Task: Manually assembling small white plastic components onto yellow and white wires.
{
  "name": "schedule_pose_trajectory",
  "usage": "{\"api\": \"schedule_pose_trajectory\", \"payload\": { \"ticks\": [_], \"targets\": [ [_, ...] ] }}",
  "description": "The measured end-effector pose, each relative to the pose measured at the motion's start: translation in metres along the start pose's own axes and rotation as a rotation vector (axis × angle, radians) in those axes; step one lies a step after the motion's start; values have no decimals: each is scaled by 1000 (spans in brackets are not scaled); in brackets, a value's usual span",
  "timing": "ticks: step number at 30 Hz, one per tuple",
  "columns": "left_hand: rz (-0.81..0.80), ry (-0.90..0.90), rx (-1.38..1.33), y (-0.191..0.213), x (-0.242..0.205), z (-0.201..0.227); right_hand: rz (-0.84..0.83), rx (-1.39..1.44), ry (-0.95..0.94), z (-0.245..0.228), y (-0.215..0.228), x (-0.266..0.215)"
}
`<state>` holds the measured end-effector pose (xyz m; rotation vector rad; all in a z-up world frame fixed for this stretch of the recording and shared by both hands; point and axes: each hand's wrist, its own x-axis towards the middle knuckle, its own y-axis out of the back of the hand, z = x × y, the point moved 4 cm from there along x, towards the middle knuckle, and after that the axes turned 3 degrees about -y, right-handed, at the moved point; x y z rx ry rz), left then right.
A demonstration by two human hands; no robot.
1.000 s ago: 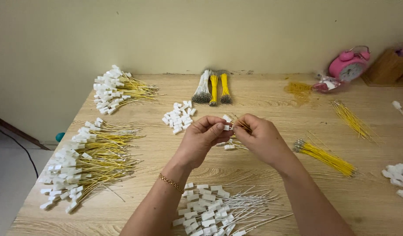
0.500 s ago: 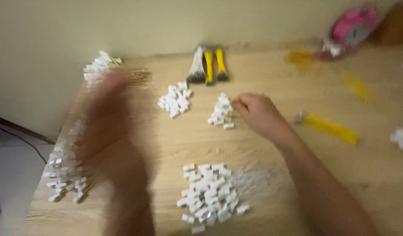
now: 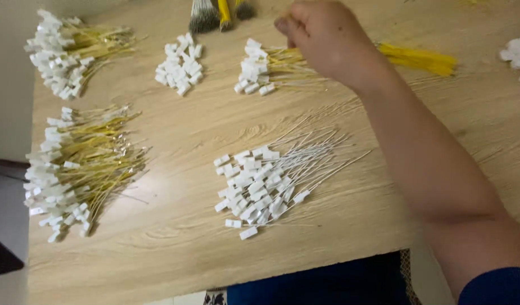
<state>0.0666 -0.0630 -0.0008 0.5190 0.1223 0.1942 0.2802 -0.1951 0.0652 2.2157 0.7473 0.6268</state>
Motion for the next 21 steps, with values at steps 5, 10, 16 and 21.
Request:
{"api": "schedule_pose_trajectory", "payload": {
  "ticks": [5, 10, 16, 21],
  "targets": [
    [38, -81, 65, 15, 57, -101, 11, 88, 67, -23, 8, -8],
    [37, -115, 122, 25, 22, -8, 25, 89, 188, -38, 8, -10],
    [64, -173, 181, 31, -9, 23, -118, 177, 144, -59, 7, -9],
    [127, -233, 220, 37, -18, 32, -159, 316, 215, -62, 5, -20]
  ]
}}
